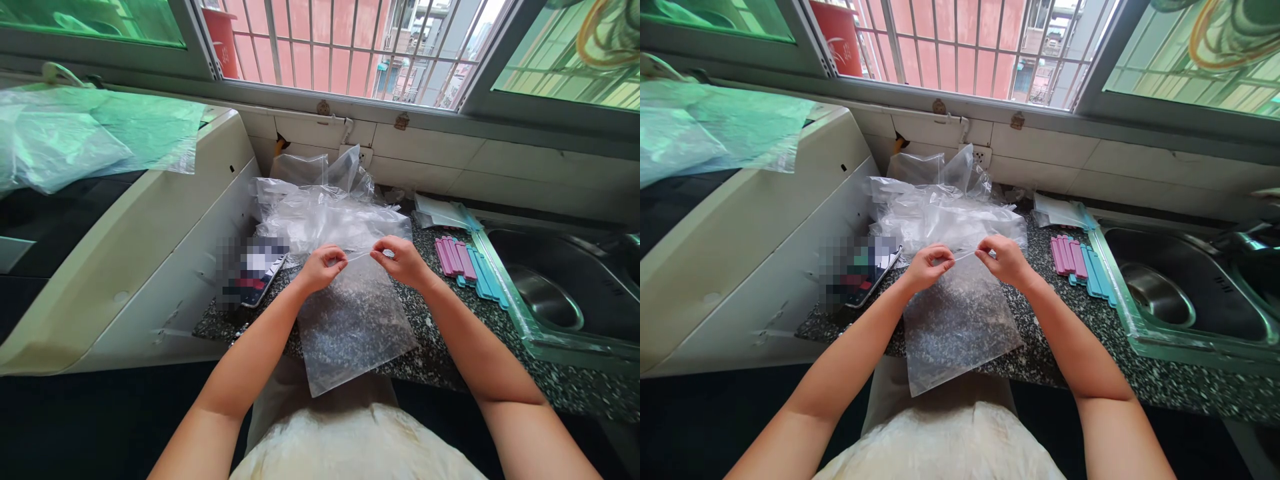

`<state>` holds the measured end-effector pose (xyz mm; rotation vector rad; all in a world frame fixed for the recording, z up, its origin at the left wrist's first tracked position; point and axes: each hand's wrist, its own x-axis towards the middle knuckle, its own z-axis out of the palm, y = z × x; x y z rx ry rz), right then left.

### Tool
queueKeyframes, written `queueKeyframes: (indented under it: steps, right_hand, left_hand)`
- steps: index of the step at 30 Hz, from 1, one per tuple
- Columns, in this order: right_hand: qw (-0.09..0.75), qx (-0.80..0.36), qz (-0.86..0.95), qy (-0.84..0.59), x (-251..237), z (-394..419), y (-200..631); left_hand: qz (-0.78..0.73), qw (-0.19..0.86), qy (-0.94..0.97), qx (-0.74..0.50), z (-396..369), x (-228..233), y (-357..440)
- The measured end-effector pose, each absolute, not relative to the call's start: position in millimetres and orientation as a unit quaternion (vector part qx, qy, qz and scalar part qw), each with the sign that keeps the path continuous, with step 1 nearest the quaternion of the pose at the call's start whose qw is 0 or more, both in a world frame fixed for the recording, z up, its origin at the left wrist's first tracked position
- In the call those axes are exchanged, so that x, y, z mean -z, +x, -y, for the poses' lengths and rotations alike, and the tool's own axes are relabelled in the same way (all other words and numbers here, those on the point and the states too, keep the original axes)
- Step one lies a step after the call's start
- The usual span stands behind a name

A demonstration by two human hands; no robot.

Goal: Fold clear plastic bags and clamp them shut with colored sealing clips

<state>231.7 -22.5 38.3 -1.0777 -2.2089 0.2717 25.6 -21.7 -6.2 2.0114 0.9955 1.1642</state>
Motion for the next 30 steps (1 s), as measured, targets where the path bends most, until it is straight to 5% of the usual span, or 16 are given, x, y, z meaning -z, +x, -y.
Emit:
queueKeyframes:
  steps: [30]
  right_hand:
    - [0.318, -0.105, 0.832, -0.441, -28.9, 24.7, 220.9]
  left_hand:
    - [-0.375, 0.287, 0.764, -0.440, 24.7, 7.0, 29.6]
